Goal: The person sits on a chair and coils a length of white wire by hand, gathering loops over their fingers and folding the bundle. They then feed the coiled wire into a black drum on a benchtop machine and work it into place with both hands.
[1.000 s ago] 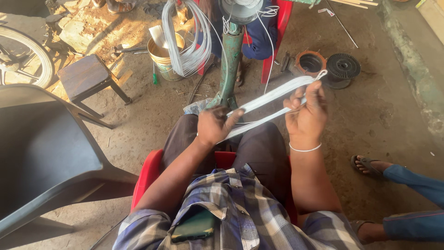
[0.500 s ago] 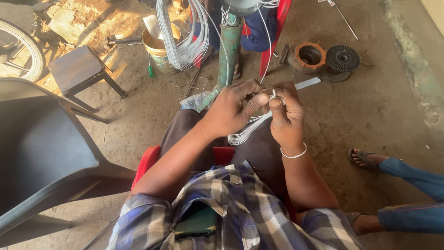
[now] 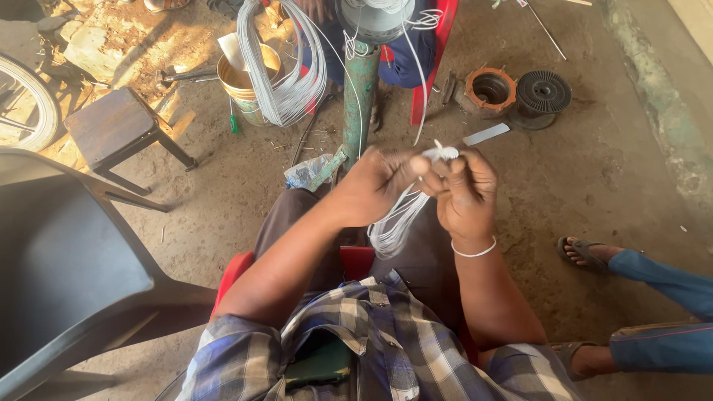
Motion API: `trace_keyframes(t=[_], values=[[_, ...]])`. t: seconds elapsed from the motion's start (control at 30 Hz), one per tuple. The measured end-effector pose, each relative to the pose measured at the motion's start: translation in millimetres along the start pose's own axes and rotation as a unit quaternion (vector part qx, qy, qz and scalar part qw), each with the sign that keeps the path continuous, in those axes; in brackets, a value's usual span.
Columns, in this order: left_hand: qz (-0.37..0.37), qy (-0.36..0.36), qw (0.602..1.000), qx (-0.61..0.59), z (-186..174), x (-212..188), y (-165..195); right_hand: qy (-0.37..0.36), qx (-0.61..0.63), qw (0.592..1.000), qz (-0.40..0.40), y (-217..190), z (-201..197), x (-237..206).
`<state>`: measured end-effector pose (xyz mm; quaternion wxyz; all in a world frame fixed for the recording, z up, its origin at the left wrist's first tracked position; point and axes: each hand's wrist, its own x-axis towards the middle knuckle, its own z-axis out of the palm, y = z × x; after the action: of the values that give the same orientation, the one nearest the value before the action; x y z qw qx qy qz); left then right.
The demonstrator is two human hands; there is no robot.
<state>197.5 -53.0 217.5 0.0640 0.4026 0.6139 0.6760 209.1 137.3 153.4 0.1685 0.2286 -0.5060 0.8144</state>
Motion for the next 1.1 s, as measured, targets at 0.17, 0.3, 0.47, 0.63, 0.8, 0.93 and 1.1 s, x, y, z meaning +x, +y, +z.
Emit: trace_keyframes(t=[0.17, 0.3, 0.47, 0.63, 0.8, 0.93, 1.1], values=[[-0.03, 0.039, 0.999, -0.002, -9, 1, -2, -0.018, 0.056, 0.998, 0.012, 16, 0, -1], [-0.002, 0.025, 0.997, -0.072, -12, -3, -10, -0.022, 0.054, 0.998, 0.021, 16, 1, 2], [-0.02, 0.016, 0.995, -0.099, -19, -6, -10, -0.008, 0.137, 0.988, 0.064, 9, 2, 7], [-0.041, -0.018, 0.996, -0.073, -24, -11, 1, -0.013, 0.109, 0.991, 0.073, -4, -3, 10], [-0.032, -0.019, 0.993, -0.116, -23, -11, 7, -0.168, 0.242, 0.942, 0.164, -16, -7, 21], [-0.058, -0.034, 0.991, -0.117, -20, -11, 11, -0.142, 0.242, 0.943, 0.182, -22, -1, 19], [-0.045, 0.052, 0.996, -0.049, -10, -9, 16, -0.065, -0.002, 0.996, 0.061, -19, 7, 7]])
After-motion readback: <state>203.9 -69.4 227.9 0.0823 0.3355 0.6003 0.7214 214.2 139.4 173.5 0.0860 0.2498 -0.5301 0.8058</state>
